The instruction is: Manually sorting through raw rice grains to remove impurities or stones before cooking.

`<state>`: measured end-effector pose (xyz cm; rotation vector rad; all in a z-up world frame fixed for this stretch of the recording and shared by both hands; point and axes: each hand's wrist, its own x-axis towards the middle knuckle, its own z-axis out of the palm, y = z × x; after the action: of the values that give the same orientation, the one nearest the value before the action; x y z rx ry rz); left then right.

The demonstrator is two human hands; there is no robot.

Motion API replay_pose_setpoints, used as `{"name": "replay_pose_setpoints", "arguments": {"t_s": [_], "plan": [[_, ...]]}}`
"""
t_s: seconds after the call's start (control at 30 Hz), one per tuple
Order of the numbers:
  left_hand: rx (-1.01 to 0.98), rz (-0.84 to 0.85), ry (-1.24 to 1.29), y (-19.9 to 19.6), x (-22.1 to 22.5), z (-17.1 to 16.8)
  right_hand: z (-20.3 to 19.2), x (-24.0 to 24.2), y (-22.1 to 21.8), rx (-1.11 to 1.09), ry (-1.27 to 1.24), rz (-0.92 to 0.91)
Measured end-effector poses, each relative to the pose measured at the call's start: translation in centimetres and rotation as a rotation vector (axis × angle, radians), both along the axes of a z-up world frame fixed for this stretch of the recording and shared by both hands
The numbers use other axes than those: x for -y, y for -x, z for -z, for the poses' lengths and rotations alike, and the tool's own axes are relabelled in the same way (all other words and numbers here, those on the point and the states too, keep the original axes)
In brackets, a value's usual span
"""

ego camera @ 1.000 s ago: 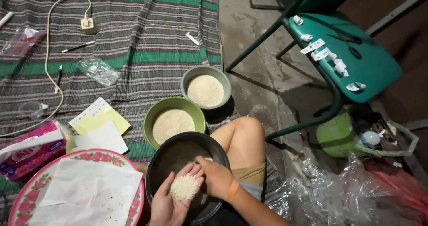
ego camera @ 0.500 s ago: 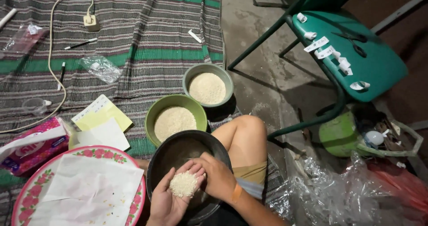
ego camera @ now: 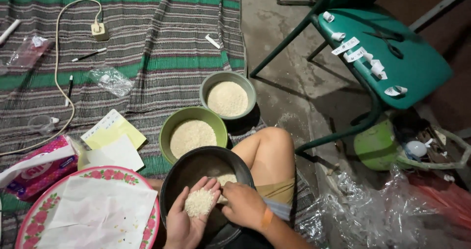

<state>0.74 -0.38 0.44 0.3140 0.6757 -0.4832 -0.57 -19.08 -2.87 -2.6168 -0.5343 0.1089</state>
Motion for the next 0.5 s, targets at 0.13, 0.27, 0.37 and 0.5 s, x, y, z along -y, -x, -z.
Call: {"name": "replay_pose_setpoints", "arguments": {"t_s": [0.13, 0.27, 0.37, 0.5], "plan": [[-0.034, -0.008, 0.002, -0.3, 0.4, 1.3, -5.5, 0.3, 0.4, -0.039, 0.017, -0.024], [-0.059, -0.011, -0.021, -0.7, 0.5, -0.6, -9.4, -0.1, 0.3, 0.016, -0.085, 0.041], [-0.049, -0.041, -0.036, -0.6, 0.4, -2.2, -7.6, 0.2, 0.1, -0.004, -0.082, 0.003], [-0.03, -0.093, -0.037, -0.2, 0.0, -3.5, -2.5, 0.1, 0.2, -0.052, 0.017, -0.045]]}}
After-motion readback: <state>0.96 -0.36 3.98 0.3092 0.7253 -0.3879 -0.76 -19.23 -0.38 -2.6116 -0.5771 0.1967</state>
